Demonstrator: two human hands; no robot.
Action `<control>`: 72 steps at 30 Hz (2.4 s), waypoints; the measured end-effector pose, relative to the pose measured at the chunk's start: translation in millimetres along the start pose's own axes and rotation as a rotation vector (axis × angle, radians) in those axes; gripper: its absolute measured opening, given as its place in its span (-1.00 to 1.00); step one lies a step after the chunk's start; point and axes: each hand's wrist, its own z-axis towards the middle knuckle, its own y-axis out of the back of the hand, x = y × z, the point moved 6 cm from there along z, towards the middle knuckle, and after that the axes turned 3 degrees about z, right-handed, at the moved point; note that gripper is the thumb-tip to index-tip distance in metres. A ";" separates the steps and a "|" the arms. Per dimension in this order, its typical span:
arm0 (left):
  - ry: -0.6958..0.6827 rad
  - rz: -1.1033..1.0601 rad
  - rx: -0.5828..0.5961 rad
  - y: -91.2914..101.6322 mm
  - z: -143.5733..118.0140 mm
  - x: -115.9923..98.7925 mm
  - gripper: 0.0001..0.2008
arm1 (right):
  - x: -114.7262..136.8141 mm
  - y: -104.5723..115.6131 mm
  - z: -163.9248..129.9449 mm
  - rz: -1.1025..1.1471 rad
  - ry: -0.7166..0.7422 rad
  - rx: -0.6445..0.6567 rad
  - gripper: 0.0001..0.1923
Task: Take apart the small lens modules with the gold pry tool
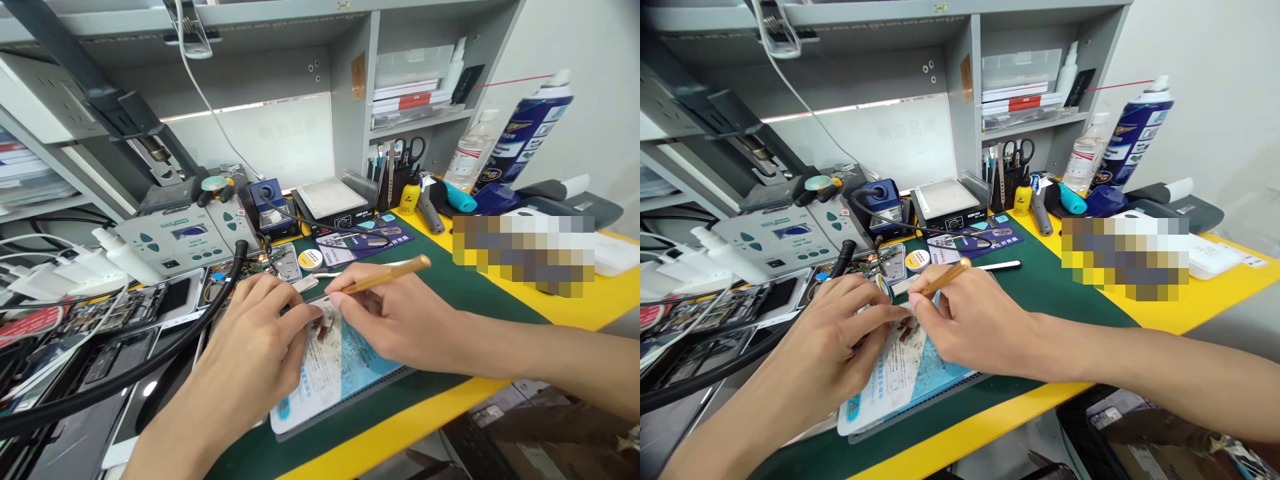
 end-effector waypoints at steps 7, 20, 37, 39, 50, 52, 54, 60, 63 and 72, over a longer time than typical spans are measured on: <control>0.002 -0.003 0.014 1.0 1.2 -0.5 -0.73 | 8.7 -4.9 -8.4 -0.061 0.157 -0.001 -0.83; 0.011 0.005 0.028 -0.3 -0.1 -0.6 -0.72 | 12.9 -7.8 -9.5 -0.033 0.188 0.040 -0.78; 0.007 0.006 0.053 -0.2 -0.5 -1.8 -0.74 | 9.5 -7.7 -8.9 -0.064 0.151 0.004 -0.81; 0.007 0.010 0.051 -0.3 -0.1 -1.6 -0.75 | 10.3 -5.6 -8.0 -0.060 0.142 -0.011 -0.83; 0.055 0.004 0.056 0.5 -0.2 0.4 -0.79 | 4.6 -0.7 -5.1 -0.031 0.048 -0.041 -0.84; 0.053 0.004 0.055 0.5 0.0 0.7 -0.78 | 2.0 -0.4 -4.1 -0.036 0.020 -0.039 -0.83; 0.050 0.008 0.051 0.8 0.0 0.7 -0.77 | 0.4 -0.4 -3.9 -0.042 0.009 -0.034 -0.81; 0.055 -0.041 0.027 3.3 -0.4 0.0 -0.79 | -0.2 0.0 -5.8 -0.058 0.026 -0.044 -0.82; 0.053 -0.066 0.016 4.4 -0.8 0.6 -0.80 | -1.0 -0.2 -5.8 -0.058 0.028 -0.038 -0.82; 0.045 -0.053 0.020 3.1 -1.8 0.5 -0.79 | -2.0 -0.8 -4.5 -0.060 0.013 -0.025 -0.82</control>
